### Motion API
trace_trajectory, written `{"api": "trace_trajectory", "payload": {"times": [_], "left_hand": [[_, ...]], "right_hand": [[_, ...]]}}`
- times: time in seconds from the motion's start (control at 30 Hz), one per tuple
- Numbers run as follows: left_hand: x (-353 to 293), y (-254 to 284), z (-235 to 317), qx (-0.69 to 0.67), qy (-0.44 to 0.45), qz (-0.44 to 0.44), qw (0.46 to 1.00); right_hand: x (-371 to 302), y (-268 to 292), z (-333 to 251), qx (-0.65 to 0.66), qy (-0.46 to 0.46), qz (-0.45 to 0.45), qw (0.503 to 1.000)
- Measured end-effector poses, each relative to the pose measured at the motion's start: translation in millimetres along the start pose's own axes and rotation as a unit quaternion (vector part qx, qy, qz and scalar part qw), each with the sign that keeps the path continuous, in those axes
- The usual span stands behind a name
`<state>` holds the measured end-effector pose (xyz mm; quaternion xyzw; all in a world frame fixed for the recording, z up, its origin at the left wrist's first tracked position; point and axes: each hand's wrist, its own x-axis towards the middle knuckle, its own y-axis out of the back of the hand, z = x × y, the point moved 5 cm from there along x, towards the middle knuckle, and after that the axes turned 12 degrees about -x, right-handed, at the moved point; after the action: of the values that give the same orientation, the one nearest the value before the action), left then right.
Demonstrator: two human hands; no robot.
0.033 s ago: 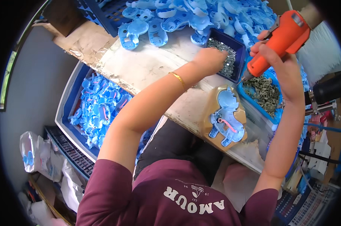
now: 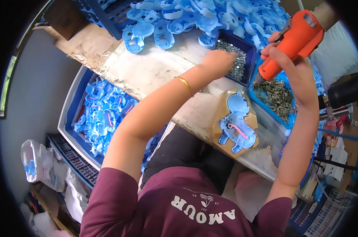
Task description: Assembling small plastic toy components using manual and powered tools at a factory workbench.
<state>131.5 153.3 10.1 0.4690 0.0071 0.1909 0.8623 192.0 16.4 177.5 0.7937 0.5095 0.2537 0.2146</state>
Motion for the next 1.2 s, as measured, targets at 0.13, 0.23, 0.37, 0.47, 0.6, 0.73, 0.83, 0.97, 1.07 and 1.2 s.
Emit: {"api": "trace_trajectory", "payload": {"times": [0.13,0.23,0.37,0.47,0.6,0.73,0.83,0.97,1.07,1.2], "left_hand": [[-12,-1,0,-0.079,-0.031,0.038,0.996],[-41,6,17,-0.142,-0.135,0.147,0.969],[-86,19,47,-0.13,-0.189,0.105,0.968],[-113,12,68,-0.095,-0.254,0.088,0.959],[-128,3,83,-0.132,-0.277,0.114,0.945],[-134,-3,87,-0.17,-0.25,0.115,0.946],[-133,-6,89,-0.183,-0.245,0.113,0.945],[-136,-9,95,-0.188,-0.245,0.094,0.947],[-138,-14,101,-0.195,-0.239,0.066,0.949],[-141,-13,113,-0.185,-0.231,0.061,0.953]], "right_hand": [[-10,3,0,0.019,0.027,0.005,0.999],[-22,-5,1,0.126,0.026,0.005,0.992],[-42,-22,0,0.161,0.024,0.063,0.985],[-55,-36,0,0.197,0.047,0.098,0.974],[-70,-52,4,0.218,0.043,0.131,0.966],[-78,-55,9,0.218,0.045,0.13,0.966],[-80,-54,14,0.262,0.039,0.135,0.955],[-86,-54,9,0.204,0.042,0.124,0.97],[-91,-52,8,0.226,0.031,0.103,0.968],[-111,-49,12,0.206,-0.007,0.106,0.973]]}}
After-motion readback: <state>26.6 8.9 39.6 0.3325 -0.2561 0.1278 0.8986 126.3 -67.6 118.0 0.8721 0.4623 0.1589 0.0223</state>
